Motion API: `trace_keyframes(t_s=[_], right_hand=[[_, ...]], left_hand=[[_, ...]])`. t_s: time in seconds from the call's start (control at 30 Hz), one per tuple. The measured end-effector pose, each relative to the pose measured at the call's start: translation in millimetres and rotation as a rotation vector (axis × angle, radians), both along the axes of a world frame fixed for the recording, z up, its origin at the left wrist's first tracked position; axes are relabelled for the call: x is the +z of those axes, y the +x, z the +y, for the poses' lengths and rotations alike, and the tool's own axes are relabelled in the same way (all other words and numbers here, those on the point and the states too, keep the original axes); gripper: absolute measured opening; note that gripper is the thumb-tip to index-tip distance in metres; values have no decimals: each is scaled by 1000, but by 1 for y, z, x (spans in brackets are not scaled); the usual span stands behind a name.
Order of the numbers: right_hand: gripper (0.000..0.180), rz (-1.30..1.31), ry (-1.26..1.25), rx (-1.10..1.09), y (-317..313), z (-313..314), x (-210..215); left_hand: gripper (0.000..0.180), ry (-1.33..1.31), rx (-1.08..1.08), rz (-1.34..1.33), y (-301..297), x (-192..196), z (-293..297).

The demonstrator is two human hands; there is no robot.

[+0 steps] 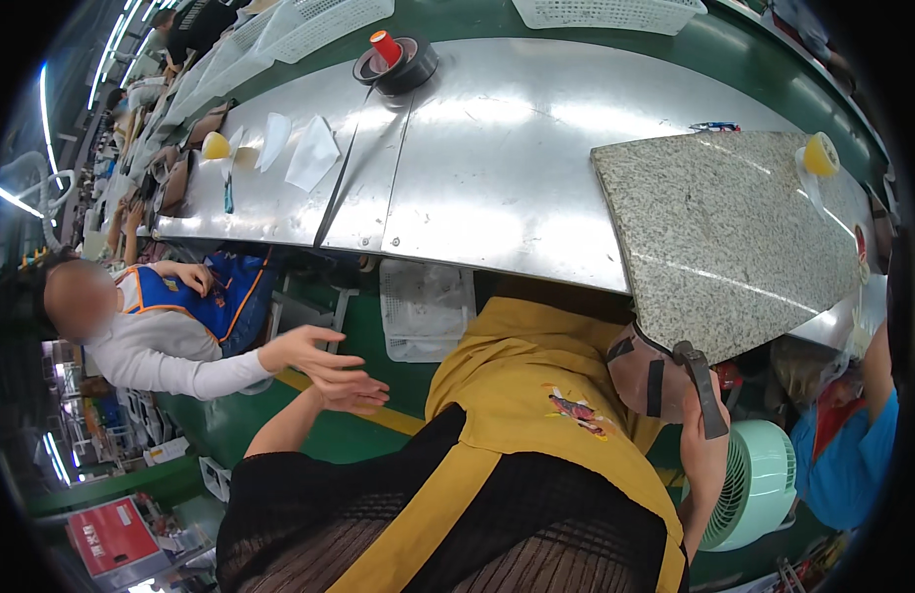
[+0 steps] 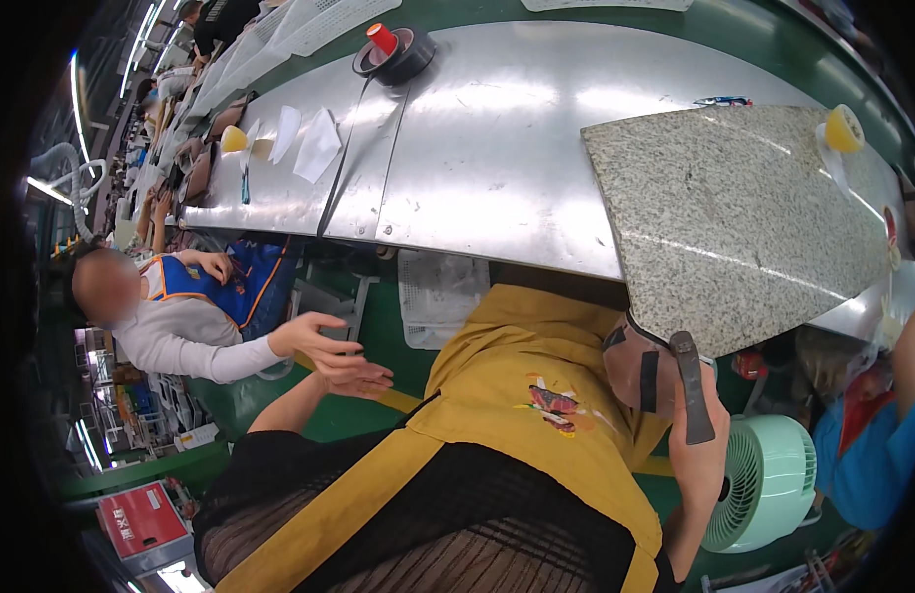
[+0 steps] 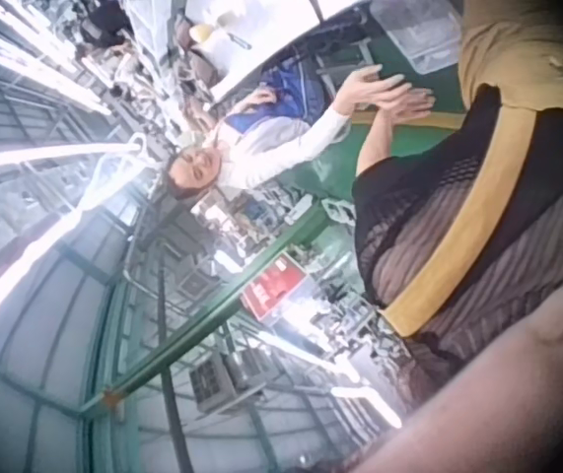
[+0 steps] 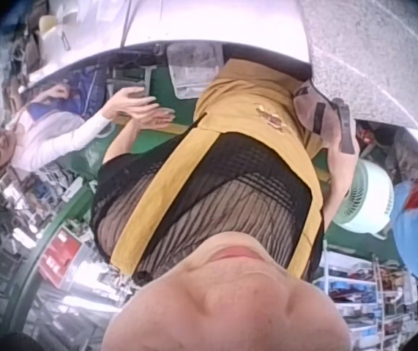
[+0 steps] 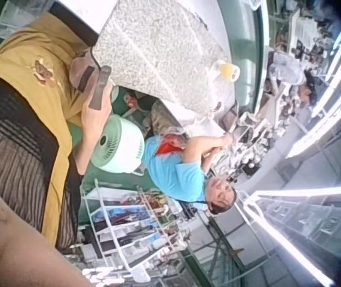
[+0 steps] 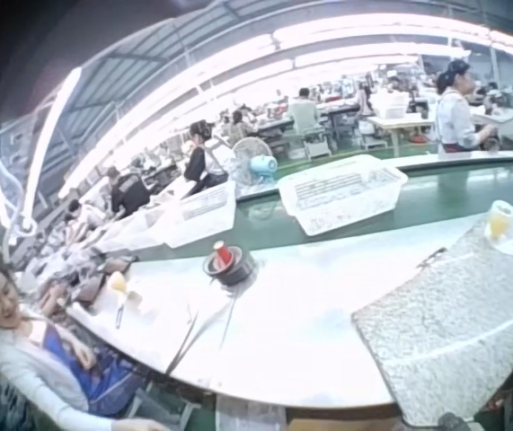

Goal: The person assembles a shoe by hand, using a hammer to tap the upper onto the sole and a small bottle to apply adhesive. They repeatedly adjust the shoe's position and inspect the fit while working at a factory assembly line.

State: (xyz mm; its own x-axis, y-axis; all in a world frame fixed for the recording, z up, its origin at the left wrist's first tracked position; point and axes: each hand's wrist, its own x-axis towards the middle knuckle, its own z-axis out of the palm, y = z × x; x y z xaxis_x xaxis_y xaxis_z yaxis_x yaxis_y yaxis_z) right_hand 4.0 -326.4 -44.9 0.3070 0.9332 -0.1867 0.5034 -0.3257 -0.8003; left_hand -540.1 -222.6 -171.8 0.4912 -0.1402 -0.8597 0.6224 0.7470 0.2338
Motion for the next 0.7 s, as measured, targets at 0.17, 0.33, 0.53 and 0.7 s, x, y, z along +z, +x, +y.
trace_keyframes(t_s=[0.17,0.33,0.53,0.7], right_hand=[[24,9,-61,-2,3,-1,-3],[23,38,-54,-34,1,-4,-2],[24,4,-51,-10,4,-1,-4],[21,14,-27,17,4,-1,-5]], left_hand=[[50,-347,318,84,36,-37,-68],[42,-274,640,204,104,-30,-101],[39,-352,542,113,75,-39,-116],[38,-280,608,129,116,-39,-128]])
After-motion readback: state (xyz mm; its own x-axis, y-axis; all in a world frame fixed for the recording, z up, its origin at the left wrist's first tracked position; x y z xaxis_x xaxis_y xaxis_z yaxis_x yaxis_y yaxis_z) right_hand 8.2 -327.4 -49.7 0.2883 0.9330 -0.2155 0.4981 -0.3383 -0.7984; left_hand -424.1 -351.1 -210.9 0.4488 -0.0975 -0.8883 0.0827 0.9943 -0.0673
